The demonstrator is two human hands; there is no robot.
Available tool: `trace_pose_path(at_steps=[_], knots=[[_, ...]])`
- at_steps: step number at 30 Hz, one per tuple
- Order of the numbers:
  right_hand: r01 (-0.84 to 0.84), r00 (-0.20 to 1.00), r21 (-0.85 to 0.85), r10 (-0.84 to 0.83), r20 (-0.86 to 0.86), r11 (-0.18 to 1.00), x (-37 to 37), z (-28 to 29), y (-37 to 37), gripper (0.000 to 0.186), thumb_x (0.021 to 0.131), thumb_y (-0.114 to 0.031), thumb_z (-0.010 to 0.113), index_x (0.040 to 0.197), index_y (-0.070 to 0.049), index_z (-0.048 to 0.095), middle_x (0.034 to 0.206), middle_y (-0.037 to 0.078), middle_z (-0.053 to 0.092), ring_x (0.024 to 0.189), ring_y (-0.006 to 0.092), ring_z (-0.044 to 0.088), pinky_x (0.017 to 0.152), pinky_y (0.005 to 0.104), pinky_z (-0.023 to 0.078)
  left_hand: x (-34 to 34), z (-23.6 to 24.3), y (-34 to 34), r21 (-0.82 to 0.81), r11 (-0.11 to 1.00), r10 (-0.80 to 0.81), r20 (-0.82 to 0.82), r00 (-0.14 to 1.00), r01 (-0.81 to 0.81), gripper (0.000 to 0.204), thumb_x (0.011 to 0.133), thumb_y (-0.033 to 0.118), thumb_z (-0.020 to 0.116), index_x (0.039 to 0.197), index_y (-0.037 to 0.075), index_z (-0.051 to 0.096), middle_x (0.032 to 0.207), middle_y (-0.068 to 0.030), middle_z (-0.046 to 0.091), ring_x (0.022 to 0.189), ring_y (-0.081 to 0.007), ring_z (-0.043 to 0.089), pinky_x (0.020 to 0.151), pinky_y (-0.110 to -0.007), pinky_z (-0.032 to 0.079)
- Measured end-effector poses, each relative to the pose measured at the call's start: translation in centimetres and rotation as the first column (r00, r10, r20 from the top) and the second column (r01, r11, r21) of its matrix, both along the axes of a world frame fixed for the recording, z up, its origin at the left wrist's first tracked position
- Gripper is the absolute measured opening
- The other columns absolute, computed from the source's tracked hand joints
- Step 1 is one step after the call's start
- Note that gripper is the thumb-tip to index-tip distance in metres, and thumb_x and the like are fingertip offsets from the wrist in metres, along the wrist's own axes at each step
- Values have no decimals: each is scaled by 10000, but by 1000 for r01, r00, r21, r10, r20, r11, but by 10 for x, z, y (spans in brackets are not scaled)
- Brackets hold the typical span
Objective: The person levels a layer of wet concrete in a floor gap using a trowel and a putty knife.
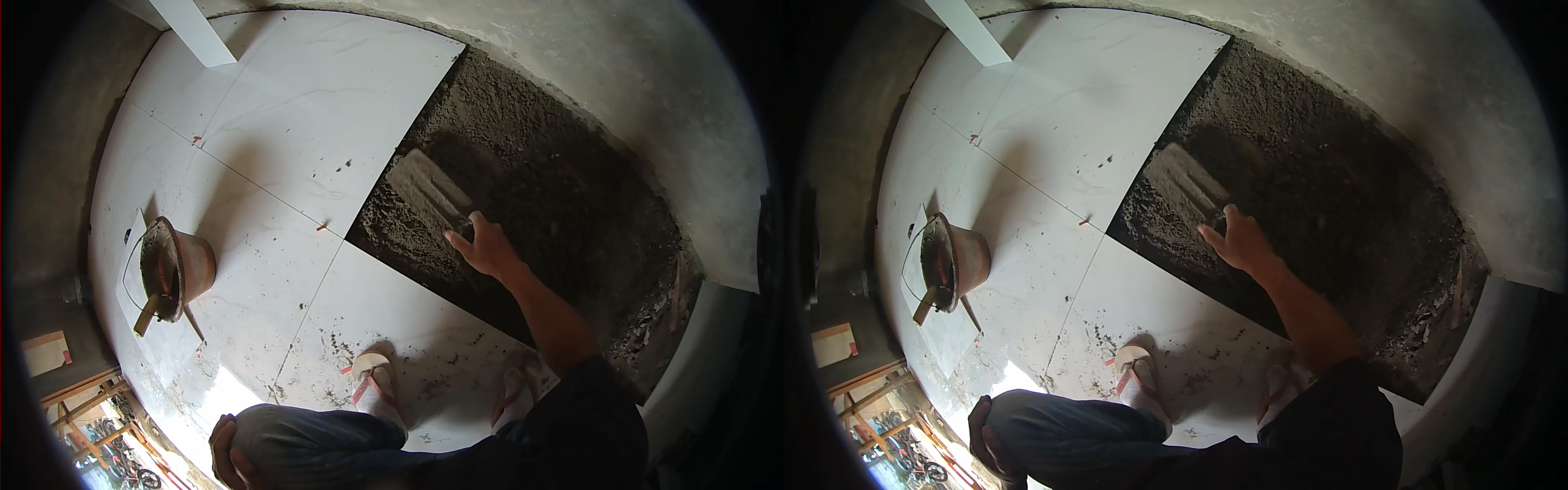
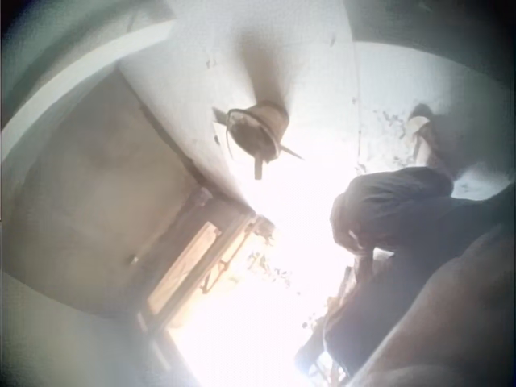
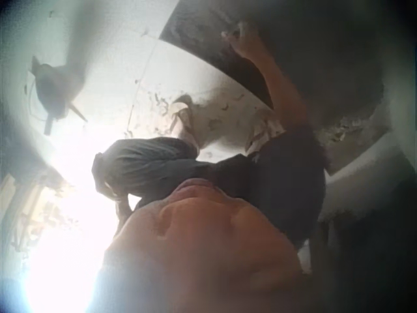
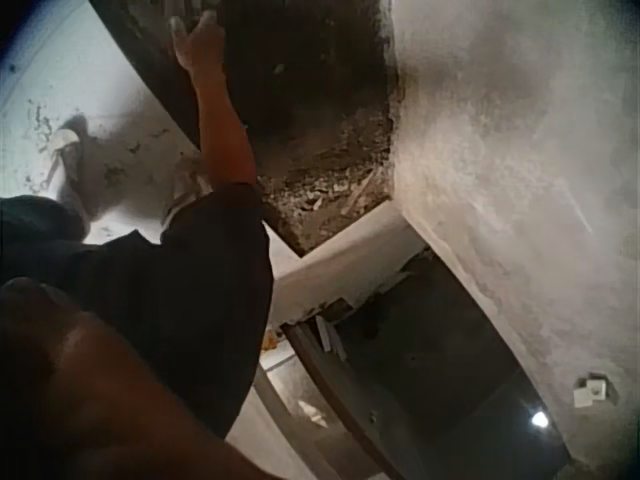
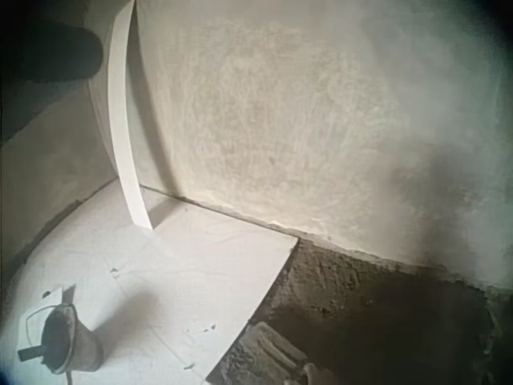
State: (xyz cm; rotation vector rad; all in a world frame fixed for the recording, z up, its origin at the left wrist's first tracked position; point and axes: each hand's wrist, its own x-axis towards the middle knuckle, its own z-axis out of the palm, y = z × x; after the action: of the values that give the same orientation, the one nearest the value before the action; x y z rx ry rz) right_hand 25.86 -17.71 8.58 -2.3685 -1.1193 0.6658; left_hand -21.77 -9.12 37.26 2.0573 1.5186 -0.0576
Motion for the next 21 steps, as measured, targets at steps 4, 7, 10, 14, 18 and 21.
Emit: trace_pose_path(at_steps=[4,7,10,14,18,21], knots=[[-289,955,-190,296,7,938,8,26,-2,638,899,-571,541,1132,22,538,717,229,644,705,390,672,638,483,541,5,-1,1,-2,1000,-9,-3,1000,9,299,891,251,594,1073,19,643,1129,-173,635,1068,-316,598,939,-424,460],[-424,904,-249,425,-52,871,3,25,3,577,895,-568,546,1033,-8,548,664,189,637,666,385,662,619,489,542,12,-2,5,-5,999,-32,-4,999,32,301,895,256,590,1073,18,643,1131,-174,634,1069,-316,597,942,-424,459],[-383,920,-191,391,5,904,-6,18,10,542,901,-549,546,959,-11,529,642,172,635,665,385,661,610,486,545,25,-4,14,-5,998,-64,-5,998,64,304,899,260,587,1074,18,642,1133,-174,634,1070,-316,596,944,-424,458],[-231,972,-260,233,-22,938,17,13,30,501,905,-520,540,1031,-36,564,794,206,669,810,393,676,692,497,554,38,-8,29,3,996,-87,-10,996,87,307,904,267,582,1074,18,642,1136,-175,633,1071,-316,595,947,-424,456],[126,975,-126,-99,201,984,121,-18,43,524,901,-520,545,1109,-41,586,946,247,662,900,406,661,783,512,541,55,-11,40,1,992,-125,-17,992,125,311,909,273,577,1075,18,642,1139,-176,632,1072,-315,594,949,-423,454],[377,910,-142,-338,242,915,211,-8,58,601,906,-531,533,1168,8,566,994,272,652,973,395,647,834,489,529,67,-15,48,-18,988,-156,-21,987,156,314,912,278,573,1076,18,641,1141,-176,631,1072,-315,593,952,-423,453]])
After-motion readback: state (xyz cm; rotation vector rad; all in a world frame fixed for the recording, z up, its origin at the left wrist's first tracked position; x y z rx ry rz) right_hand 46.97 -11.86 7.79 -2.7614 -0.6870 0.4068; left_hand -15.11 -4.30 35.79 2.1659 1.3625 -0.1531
